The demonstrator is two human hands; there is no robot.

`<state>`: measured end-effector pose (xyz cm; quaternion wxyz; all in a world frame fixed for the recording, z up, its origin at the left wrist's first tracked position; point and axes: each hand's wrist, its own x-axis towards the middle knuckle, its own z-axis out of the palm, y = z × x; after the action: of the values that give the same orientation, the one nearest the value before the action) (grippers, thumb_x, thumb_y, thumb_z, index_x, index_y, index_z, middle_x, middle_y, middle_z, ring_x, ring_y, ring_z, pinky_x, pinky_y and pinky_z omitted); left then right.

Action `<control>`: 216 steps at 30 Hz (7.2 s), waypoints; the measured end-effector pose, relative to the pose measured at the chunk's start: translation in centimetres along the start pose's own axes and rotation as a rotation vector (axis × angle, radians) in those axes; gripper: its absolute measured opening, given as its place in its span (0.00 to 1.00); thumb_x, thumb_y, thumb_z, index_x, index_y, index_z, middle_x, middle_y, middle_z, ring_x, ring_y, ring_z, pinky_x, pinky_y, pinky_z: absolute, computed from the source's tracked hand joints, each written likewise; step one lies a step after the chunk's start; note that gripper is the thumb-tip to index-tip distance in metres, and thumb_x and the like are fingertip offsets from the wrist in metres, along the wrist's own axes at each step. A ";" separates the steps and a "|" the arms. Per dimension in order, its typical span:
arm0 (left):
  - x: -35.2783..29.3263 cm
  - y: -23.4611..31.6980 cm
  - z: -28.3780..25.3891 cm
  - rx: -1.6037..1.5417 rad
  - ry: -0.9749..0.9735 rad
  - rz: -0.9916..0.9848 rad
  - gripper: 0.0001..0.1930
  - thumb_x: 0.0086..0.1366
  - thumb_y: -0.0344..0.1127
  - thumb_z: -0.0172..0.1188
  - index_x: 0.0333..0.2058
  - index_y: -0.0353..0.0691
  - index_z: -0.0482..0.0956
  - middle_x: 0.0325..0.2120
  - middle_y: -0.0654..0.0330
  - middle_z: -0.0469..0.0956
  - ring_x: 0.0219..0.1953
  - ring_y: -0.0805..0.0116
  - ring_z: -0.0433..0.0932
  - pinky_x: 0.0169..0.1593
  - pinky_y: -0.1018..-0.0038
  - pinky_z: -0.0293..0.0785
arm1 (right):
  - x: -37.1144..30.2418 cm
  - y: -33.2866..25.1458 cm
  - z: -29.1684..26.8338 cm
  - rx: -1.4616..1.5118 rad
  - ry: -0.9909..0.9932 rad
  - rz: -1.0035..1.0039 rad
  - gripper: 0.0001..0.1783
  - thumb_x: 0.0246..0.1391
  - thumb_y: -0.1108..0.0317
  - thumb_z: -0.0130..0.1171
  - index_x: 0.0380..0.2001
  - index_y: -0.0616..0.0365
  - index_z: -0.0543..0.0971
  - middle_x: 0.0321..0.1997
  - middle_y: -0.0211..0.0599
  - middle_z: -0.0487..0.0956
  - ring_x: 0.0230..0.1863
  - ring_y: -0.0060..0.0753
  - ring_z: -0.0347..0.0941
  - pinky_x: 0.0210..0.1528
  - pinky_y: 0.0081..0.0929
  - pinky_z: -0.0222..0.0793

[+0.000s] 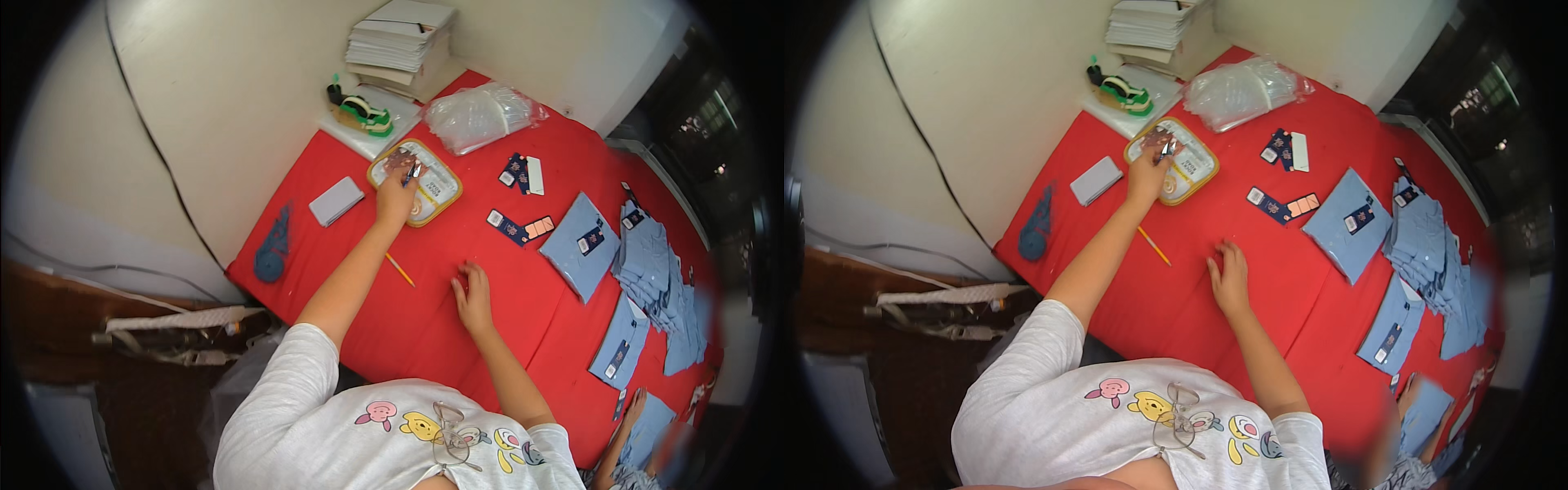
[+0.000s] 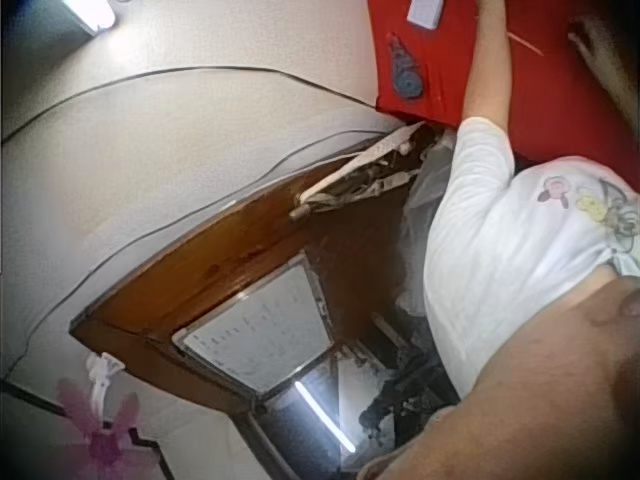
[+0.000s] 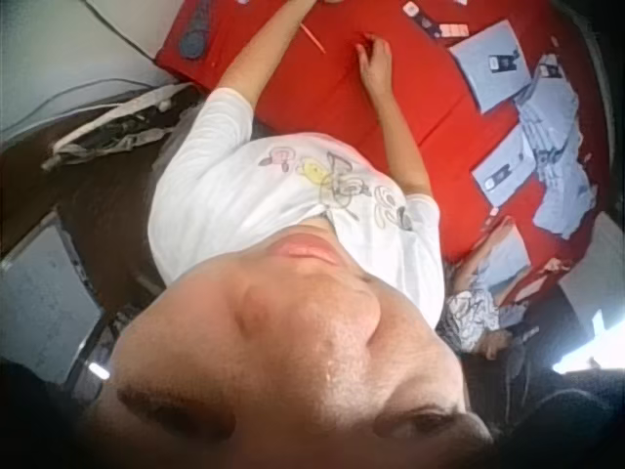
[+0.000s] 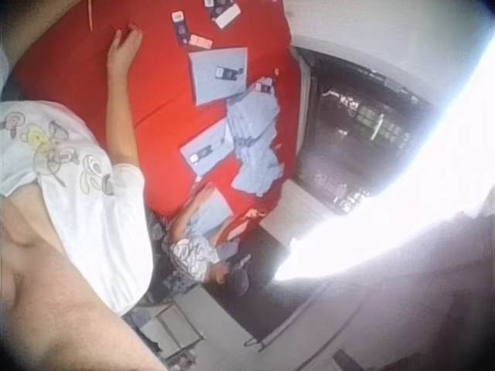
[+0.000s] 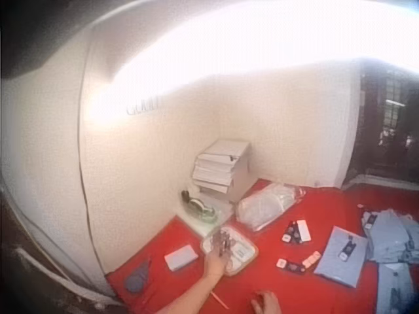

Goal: The person packages folded blue garments into clear plastic bags by hand, smooths them down, and writes in a small notepad using a pencil.

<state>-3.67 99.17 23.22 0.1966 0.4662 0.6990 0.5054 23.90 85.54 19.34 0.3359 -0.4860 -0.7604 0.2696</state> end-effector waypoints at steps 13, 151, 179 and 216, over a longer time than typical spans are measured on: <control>7.6 10.7 6.8 -0.248 -0.078 0.164 0.10 0.69 0.36 0.69 0.42 0.36 0.86 0.33 0.49 0.86 0.35 0.52 0.85 0.42 0.61 0.79 | -9.7 -1.1 -3.5 -0.261 -0.042 0.156 0.14 0.65 0.70 0.64 0.52 0.59 0.81 0.77 0.51 0.68 0.75 0.60 0.64 0.75 0.54 0.60; -53.7 21.6 0.5 -0.407 -1.408 -0.046 0.27 0.66 0.38 0.76 0.61 0.36 0.80 0.42 0.54 0.84 0.45 0.68 0.83 0.47 0.73 0.79 | -43.1 -7.7 -26.8 1.429 0.720 0.578 0.11 0.66 0.70 0.65 0.50 0.51 0.80 0.49 0.36 0.85 0.37 0.23 0.78 0.36 0.25 0.71; -51.0 18.4 -4.3 -0.642 -1.665 -0.375 0.13 0.80 0.45 0.58 0.45 0.40 0.73 0.56 0.47 0.84 0.50 0.61 0.89 0.49 0.70 0.85 | -61.9 -2.9 -34.9 0.683 1.245 0.990 0.15 0.67 0.66 0.70 0.52 0.55 0.79 0.40 0.30 0.83 0.34 0.21 0.76 0.40 0.23 0.73; -69.9 20.1 4.9 -0.362 -1.416 0.045 0.21 0.70 0.40 0.73 0.54 0.36 0.81 0.31 0.61 0.85 0.31 0.73 0.83 0.40 0.73 0.79 | -57.4 -1.1 -36.2 0.763 0.024 0.705 0.19 0.79 0.53 0.52 0.38 0.56 0.78 0.18 0.27 0.77 0.14 0.15 0.73 0.12 0.15 0.60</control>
<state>43.18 43.42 25.37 0.6649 0.6558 0.3002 0.1944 68.65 35.35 28.62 0.3866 -0.5587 -0.3942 0.6189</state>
